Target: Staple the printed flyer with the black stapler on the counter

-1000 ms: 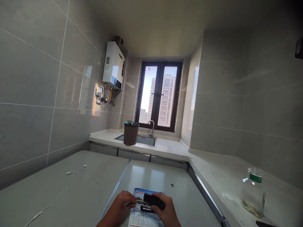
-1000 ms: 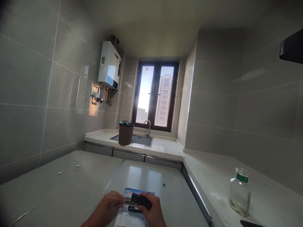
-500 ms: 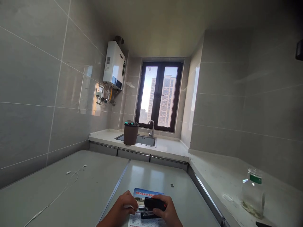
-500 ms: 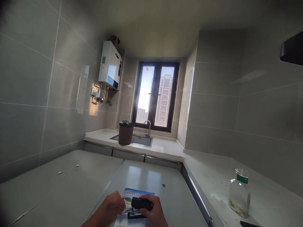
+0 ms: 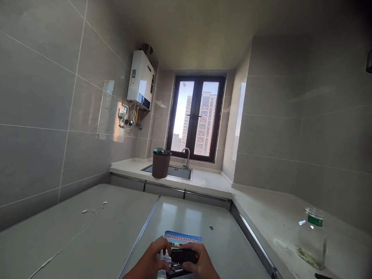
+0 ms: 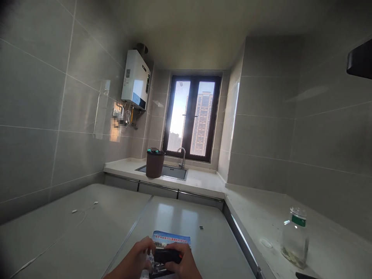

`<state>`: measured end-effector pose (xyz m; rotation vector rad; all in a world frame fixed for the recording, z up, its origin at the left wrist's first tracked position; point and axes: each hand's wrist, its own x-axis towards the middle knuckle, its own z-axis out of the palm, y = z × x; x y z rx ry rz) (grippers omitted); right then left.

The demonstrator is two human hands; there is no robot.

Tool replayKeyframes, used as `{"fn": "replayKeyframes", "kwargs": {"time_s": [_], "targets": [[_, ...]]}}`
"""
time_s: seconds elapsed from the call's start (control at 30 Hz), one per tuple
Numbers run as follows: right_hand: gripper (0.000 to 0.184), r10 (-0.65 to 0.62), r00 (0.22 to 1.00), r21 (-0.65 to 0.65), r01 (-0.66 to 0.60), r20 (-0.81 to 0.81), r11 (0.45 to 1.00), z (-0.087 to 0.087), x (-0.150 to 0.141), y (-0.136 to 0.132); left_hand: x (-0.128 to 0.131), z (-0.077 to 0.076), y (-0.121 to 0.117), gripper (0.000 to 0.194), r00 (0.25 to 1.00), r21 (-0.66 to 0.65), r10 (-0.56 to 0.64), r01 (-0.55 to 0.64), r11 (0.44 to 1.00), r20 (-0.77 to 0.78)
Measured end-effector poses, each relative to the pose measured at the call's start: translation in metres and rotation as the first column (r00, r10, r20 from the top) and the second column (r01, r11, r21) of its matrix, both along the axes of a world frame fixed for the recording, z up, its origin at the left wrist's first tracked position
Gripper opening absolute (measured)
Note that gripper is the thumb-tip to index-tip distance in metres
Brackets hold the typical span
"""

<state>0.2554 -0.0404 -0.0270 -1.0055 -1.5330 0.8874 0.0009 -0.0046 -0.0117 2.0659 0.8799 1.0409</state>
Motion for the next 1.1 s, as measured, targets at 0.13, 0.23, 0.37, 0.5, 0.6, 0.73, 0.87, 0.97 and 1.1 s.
{"fn": "replayKeyframes", "kwargs": {"time_s": [0.13,0.23,0.37,0.5,0.6,0.73,0.87,0.97,1.1], "targets": [[0.057,0.012,1.000,-0.017,-0.011,0.018,1.000,-0.001,-0.004,-0.004,0.001,-0.002,0.000,0.033,0.999,-0.023,-0.014,0.013,1.000,-0.031],[0.055,-0.011,0.999,-0.033,0.013,0.038,0.999,-0.004,-0.004,-0.005,0.002,0.000,-0.001,0.033,0.999,-0.017,-0.031,0.031,0.999,-0.021],[0.051,0.018,0.998,-0.008,-0.018,0.062,1.000,-0.005,-0.004,-0.005,0.002,0.000,-0.001,0.035,0.999,0.007,-0.018,0.019,1.000,-0.037],[0.051,0.046,0.997,0.017,-0.047,0.059,0.999,-0.007,-0.004,-0.004,0.002,0.001,-0.001,0.033,0.999,0.020,-0.010,0.011,1.000,-0.043],[0.052,0.046,0.996,0.049,-0.050,0.071,0.998,-0.011,-0.004,-0.002,0.003,0.001,0.000,0.032,0.999,0.035,-0.021,0.022,0.999,-0.040],[0.053,0.081,0.993,0.058,-0.087,0.090,0.995,-0.015,-0.002,0.001,0.003,0.000,-0.001,0.031,0.997,0.072,-0.056,0.060,0.996,-0.049],[0.053,0.044,0.997,0.077,-0.050,0.069,0.996,-0.016,-0.001,0.002,0.004,0.002,-0.002,0.031,0.998,0.071,-0.039,0.042,0.997,-0.046],[0.054,0.011,0.999,0.077,-0.014,0.043,0.997,-0.018,-0.002,0.003,0.005,0.005,-0.002,0.033,0.999,0.064,-0.005,0.007,0.998,-0.036],[0.053,-0.079,0.996,0.100,0.074,0.042,0.992,-0.009,-0.006,0.004,0.004,0.012,-0.006,0.030,1.000,0.051,0.015,-0.013,0.999,-0.027]]}}
